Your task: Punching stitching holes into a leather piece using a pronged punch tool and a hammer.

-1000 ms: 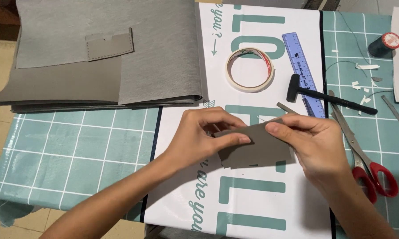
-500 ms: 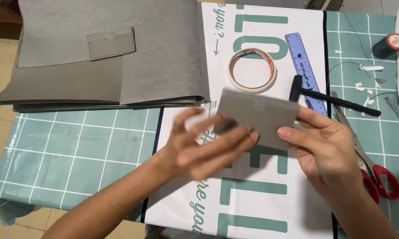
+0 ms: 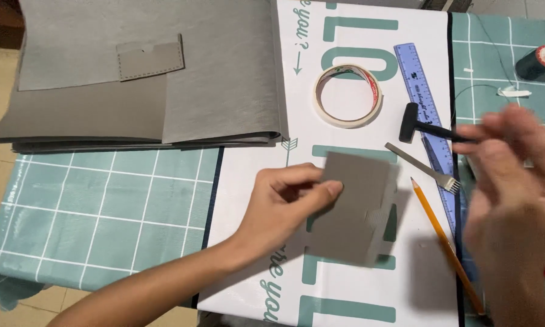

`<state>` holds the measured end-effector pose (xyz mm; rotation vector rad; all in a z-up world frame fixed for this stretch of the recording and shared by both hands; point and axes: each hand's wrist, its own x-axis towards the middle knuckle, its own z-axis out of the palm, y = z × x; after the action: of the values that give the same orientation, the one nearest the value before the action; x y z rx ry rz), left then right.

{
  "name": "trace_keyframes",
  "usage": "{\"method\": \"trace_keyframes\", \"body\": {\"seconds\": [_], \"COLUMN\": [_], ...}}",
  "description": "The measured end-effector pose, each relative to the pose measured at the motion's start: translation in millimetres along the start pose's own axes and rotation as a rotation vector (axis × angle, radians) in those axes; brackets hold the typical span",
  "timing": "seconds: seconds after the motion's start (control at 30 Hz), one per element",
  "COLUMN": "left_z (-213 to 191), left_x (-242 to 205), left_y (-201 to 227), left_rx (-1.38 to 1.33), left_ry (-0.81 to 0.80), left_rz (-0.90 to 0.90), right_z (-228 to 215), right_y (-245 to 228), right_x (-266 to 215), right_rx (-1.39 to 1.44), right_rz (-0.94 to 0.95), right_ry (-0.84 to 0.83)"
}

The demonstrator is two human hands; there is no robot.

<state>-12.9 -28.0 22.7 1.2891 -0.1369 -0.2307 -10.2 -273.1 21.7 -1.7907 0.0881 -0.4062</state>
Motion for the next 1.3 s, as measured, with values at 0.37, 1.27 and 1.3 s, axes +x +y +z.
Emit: {"method": "trace_keyframes", "body": {"seconds": [0.37, 1.27, 1.3], "left_z": [6.9, 4.2, 4.5], "left_x": [-13.7, -13.3, -13.7], "left_y": [-16.7, -13.4, -13.4], "left_rx": [0.014, 0.030, 0.029], "left_ry": [-0.016, -0.111, -0.111], "left_rz": [-0.145, -0.117, -0.118], "right_z": [8.2, 15.5, 15.5], "right_y": [-20.6, -31.2, -32.4], "right_x": [-24.0, -27.0, -27.0], "right_rx": [-0.131, -0.308, -0.309], "right_rz": [-0.412, -0.513, -0.511], "right_ry": [-0.269, -0.307, -0.307]}}
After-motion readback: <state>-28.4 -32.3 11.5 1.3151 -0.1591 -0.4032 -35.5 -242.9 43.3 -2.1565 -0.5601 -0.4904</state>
